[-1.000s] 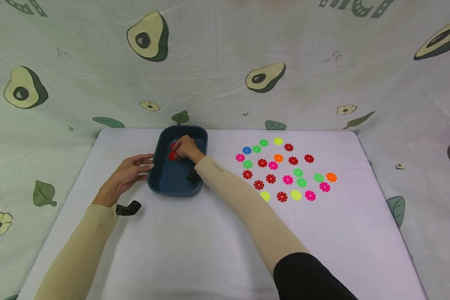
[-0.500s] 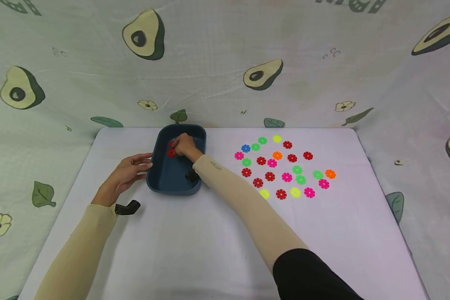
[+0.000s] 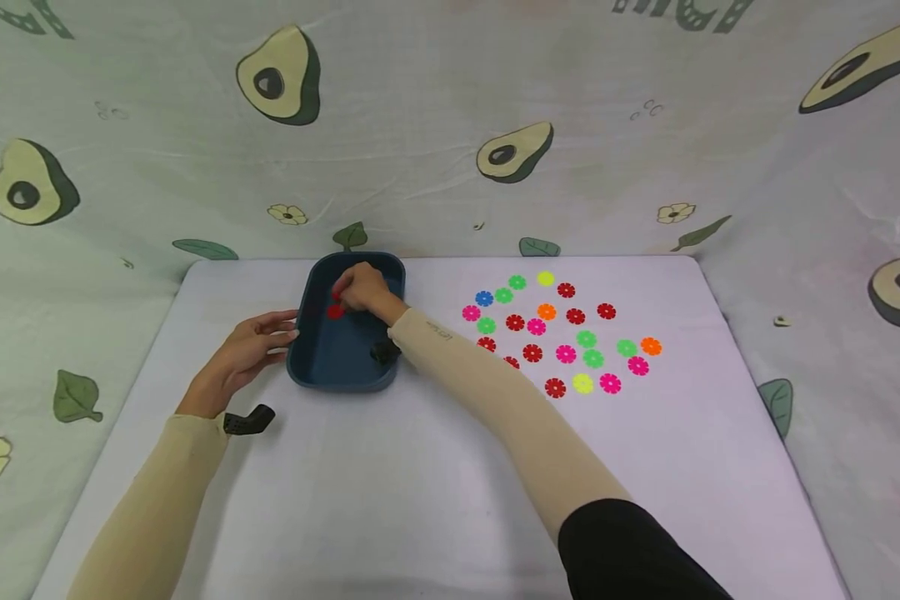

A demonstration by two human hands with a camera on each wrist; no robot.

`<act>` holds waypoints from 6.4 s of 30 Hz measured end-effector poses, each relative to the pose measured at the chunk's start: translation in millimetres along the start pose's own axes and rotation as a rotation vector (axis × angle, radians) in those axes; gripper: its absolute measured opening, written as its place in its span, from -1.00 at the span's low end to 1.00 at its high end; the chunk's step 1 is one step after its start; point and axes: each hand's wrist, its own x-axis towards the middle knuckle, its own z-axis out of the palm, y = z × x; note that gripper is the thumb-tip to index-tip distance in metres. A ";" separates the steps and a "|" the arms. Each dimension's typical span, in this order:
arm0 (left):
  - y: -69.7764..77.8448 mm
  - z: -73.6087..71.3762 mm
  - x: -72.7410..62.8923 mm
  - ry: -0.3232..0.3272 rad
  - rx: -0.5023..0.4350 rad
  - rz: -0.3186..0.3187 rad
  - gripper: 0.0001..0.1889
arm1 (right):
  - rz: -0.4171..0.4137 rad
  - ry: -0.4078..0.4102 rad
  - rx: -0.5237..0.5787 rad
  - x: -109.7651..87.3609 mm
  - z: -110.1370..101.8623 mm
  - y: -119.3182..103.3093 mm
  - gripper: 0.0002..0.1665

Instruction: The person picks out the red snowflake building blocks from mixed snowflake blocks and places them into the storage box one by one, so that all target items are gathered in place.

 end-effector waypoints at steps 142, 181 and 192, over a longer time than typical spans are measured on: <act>-4.1 -0.9 -3.0 -0.031 0.032 0.014 -0.35 | 0.022 0.053 -0.005 -151.7 -121.0 140.4 -0.74; -3.6 -1.9 -2.0 -0.025 0.019 0.011 -0.34 | -0.076 0.009 0.029 -136.5 -120.5 88.4 -0.71; -2.4 -1.7 -2.2 -0.018 0.007 0.006 -0.34 | -0.130 -0.016 0.049 -124.1 -109.0 68.3 -0.71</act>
